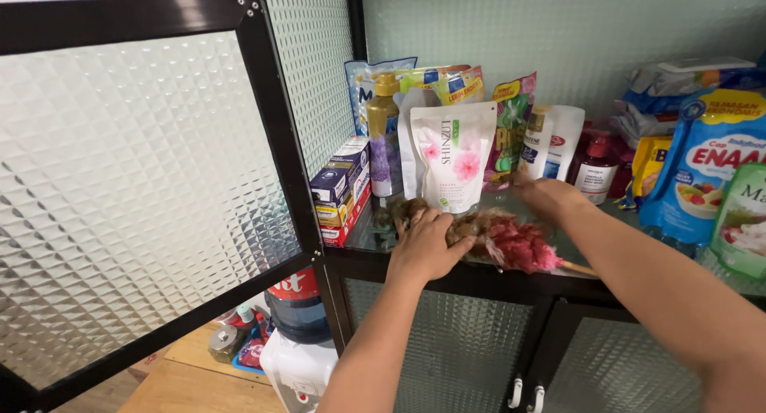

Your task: Organizing various household products and dusting the inside of a storage cabinet.

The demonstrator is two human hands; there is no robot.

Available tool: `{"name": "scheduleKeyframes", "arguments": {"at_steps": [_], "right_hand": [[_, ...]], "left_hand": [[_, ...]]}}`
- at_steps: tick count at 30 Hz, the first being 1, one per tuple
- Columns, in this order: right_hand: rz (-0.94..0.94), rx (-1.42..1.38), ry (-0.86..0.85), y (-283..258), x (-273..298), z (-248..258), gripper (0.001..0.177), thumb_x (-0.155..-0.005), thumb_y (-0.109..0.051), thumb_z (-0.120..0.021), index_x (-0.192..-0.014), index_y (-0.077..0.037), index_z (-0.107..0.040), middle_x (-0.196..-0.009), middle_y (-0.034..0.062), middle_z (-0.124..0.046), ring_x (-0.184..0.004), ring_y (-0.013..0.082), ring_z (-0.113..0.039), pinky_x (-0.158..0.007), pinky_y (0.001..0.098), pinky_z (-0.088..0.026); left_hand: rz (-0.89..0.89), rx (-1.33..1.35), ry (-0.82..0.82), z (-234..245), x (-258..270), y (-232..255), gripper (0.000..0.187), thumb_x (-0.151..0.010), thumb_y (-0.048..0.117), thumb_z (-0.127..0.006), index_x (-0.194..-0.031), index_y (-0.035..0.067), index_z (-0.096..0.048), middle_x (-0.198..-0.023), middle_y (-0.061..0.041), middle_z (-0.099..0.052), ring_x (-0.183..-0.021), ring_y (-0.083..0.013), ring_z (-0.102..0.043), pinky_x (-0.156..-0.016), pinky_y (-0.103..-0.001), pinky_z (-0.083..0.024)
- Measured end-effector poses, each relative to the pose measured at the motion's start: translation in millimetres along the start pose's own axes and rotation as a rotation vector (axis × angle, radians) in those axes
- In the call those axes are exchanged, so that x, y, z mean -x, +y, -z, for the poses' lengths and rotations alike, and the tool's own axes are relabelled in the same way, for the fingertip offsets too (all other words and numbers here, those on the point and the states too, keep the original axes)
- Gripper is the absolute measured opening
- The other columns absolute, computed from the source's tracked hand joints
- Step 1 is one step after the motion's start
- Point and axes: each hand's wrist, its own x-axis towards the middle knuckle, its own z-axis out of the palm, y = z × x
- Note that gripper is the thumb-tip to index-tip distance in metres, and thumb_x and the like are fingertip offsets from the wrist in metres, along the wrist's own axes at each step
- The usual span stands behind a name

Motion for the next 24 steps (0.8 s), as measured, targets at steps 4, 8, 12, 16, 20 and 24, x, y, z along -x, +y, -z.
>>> {"name": "scheduleKeyframes", "arguments": {"at_steps": [4, 8, 12, 16, 20, 24], "right_hand": [[-0.104, -0.208, -0.066, 1, 3, 6, 0.055, -0.091, -0.012, -0.059, -0.144, -0.018, -0.050, -0.141, 0.0117, -0.059, -0.102, 0.0260, -0.075, -0.087, 0.0377, -0.059], [-0.191, -0.479, -0.034, 2, 15, 12, 0.042, -0.092, -0.016, -0.060, -0.134, -0.021, -0.063, -0.129, 0.0113, -0.070, -0.107, 0.0311, -0.072, -0.090, 0.0420, -0.058], [-0.332, -0.732, -0.116, 13, 74, 67, 0.031, -0.098, -0.035, -0.061, -0.121, -0.022, -0.076, -0.119, 0.0124, -0.076, -0.110, 0.0328, -0.072, -0.098, 0.0428, -0.057], [-0.175, -0.965, -0.141, 8, 145, 54, 0.042, -0.088, -0.043, -0.073, -0.125, -0.022, -0.070, -0.115, 0.0087, -0.077, -0.107, 0.0274, -0.074, -0.096, 0.0398, -0.056], [-0.353, -0.823, 0.110, -7, 192, 4, 0.031, -0.090, -0.023, -0.068, -0.120, -0.022, -0.075, -0.110, 0.0089, -0.074, -0.105, 0.0287, -0.071, -0.093, 0.0387, -0.057], [-0.336, -0.848, 0.349, 13, 230, 8, 0.029, -0.089, -0.013, -0.065, -0.114, -0.020, -0.076, -0.108, 0.0074, -0.076, -0.104, 0.0288, -0.071, -0.093, 0.0389, -0.057]], "left_hand": [[-0.001, 0.026, 0.000, 1, -3, 0, 0.064, -0.087, 0.056, -0.066, -0.134, 0.012, -0.058, -0.146, -0.009, -0.049, -0.143, -0.0301, -0.038, -0.119, -0.058, -0.024], [0.027, -0.011, -0.001, 1, 0, 0, 0.064, -0.085, 0.049, -0.071, -0.136, 0.013, -0.058, -0.147, -0.007, -0.049, -0.144, -0.0289, -0.039, -0.122, -0.061, -0.019], [0.092, 0.016, 0.021, 9, 2, 8, 0.063, -0.085, 0.045, -0.072, -0.137, 0.014, -0.057, -0.147, -0.007, -0.048, -0.142, -0.0299, -0.040, -0.121, -0.062, -0.017], [0.200, -0.018, 0.094, 5, 6, 10, 0.053, -0.092, 0.047, -0.066, -0.133, 0.014, -0.059, -0.147, -0.007, -0.049, -0.144, -0.0310, -0.041, -0.121, -0.065, -0.020], [0.161, -0.026, 0.169, -2, 5, 6, 0.061, -0.090, 0.053, -0.065, -0.136, 0.014, -0.056, -0.155, -0.011, -0.040, -0.149, -0.0348, -0.032, -0.119, -0.068, -0.020], [0.071, -0.052, 0.325, 7, 12, 13, 0.077, -0.087, 0.060, -0.067, -0.144, 0.011, -0.046, -0.160, -0.018, -0.028, -0.150, -0.0404, -0.019, -0.114, -0.075, -0.006]]}}
